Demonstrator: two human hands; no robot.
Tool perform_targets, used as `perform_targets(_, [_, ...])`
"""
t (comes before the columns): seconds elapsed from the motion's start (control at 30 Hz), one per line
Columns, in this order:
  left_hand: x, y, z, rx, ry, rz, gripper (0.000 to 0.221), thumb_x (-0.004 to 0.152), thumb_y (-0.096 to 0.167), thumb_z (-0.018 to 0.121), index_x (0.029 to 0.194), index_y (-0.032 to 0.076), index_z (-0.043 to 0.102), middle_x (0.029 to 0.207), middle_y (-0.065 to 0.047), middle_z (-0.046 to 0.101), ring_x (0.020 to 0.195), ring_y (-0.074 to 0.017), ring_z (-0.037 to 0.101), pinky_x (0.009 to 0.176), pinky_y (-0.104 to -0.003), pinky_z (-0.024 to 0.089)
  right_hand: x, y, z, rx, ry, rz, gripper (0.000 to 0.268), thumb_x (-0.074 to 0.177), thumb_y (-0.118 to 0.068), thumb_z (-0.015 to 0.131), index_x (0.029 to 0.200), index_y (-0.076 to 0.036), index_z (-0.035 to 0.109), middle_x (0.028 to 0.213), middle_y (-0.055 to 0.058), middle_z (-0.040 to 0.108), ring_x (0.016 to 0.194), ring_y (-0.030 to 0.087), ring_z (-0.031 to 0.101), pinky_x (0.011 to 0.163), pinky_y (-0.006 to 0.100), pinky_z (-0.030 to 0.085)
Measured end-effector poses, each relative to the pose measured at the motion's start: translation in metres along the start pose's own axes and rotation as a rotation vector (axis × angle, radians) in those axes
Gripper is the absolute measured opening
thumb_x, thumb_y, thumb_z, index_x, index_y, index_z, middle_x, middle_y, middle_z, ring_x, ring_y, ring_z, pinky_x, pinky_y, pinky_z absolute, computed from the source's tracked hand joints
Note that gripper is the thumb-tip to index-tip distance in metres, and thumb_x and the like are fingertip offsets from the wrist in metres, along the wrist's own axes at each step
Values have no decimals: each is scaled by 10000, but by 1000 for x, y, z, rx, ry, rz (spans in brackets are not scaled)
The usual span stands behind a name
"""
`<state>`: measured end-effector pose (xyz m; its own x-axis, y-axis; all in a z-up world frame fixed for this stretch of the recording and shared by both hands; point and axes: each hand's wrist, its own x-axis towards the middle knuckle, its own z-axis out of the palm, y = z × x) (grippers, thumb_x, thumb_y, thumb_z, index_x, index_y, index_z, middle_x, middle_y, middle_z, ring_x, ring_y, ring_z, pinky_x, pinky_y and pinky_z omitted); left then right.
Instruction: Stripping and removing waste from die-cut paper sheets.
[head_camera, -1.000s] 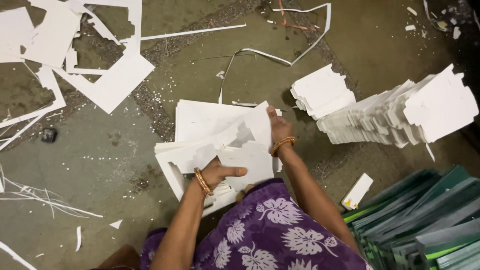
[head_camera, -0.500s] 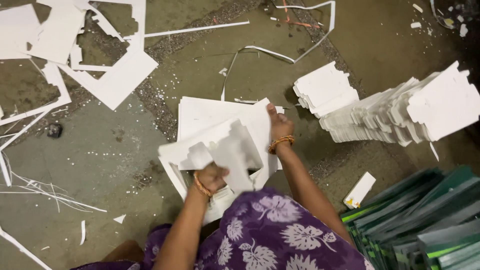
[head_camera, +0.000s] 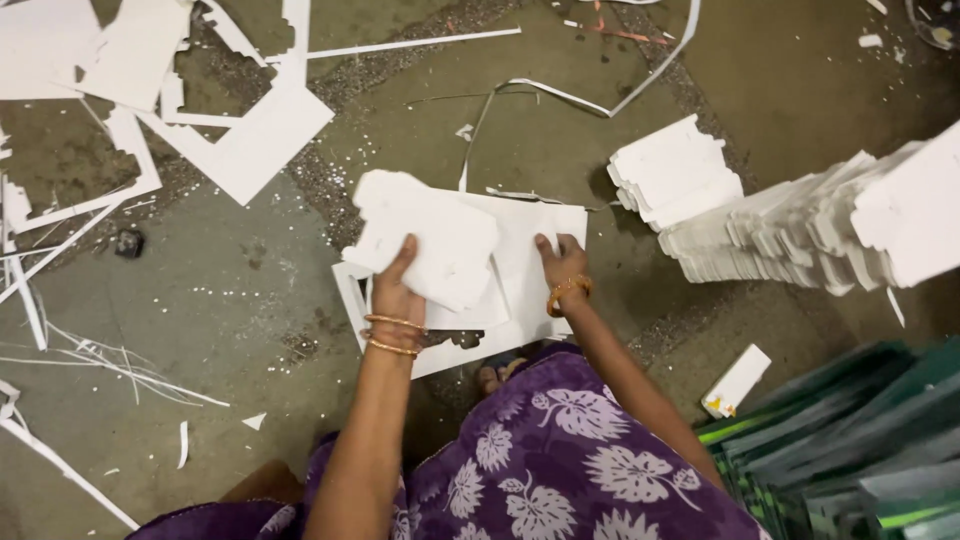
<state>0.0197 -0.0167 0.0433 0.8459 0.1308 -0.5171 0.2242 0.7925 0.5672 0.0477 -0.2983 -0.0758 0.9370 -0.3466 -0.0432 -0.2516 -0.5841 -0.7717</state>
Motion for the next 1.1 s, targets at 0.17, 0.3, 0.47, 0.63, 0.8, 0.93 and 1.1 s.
perform_targets(0.17, [1, 18, -15, -73, -13, 29, 699, 792, 145, 840, 1402, 6, 529, 1335, -112, 622, 1257, -253, 590, 1123, -411, 470, -16, -61, -39, 167, -23, -40, 519, 967, -446, 663, 1314, -62, 633, 1245, 125, 648, 1094, 228, 641, 887, 364, 531])
perform_targets(0.3, [-8, 15, 0, 43, -97, 10, 697, 787, 140, 844, 1395, -7, 535, 1327, -110, 638, 1248, -247, 604, 1095, -387, 483, -28, -113, -63, 314, -222, -198, 496, 1046, -380, 591, 1431, -69, 556, 1360, 115, 617, 1240, 212, 606, 987, 370, 518])
perform_targets(0.47, [-6, -5, -3, 482, -130, 32, 612, 751, 204, 895, 1250, -39, 639, 1158, -120, 742, 1058, -257, 712, 941, -363, 585, -48, -136, -56, 259, -478, -346, 474, 1014, -248, 643, 1426, -37, 544, 1310, 131, 664, 1217, 206, 628, 1025, 368, 517])
perform_targets(0.63, [-17, -5, 5, 1021, -169, 149, 497, 767, 316, 907, 1117, 0, 751, 982, -121, 803, 885, -243, 774, 793, -345, 617, -53, -96, -25, 299, -578, -146, 363, 986, -122, 699, 1324, -17, 618, 1213, 116, 751, 1157, 184, 701, 1011, 335, 556])
perform_targets(0.8, [-23, -22, 6, 1208, -160, 628, 681, 694, 285, 940, 1271, 78, 644, 1155, -152, 740, 1063, -301, 698, 905, -399, 556, -54, -73, -5, 702, -659, -51, 534, 943, 49, 625, 1432, -16, 419, 1400, 109, 580, 1309, 199, 555, 1109, 366, 483])
perform_targets(0.93, [-27, -40, 0, 1239, -129, 724, 822, 663, 199, 928, 1367, 54, 530, 1241, -215, 649, 1161, -375, 589, 961, -466, 485, -73, -52, 18, 701, -673, -34, 627, 957, 70, 580, 1501, -49, 292, 1415, 126, 528, 1349, 218, 512, 1128, 376, 459])
perform_targets(1.1, [-19, -50, -24, 1209, -93, 692, 559, 843, 114, 786, 1367, 111, 591, 1276, -178, 672, 1191, -338, 646, 977, -420, 537, -81, -36, 29, 431, -605, 5, 367, 1020, -16, 561, 1374, -3, 468, 1288, 138, 643, 1233, 221, 601, 1071, 353, 491])
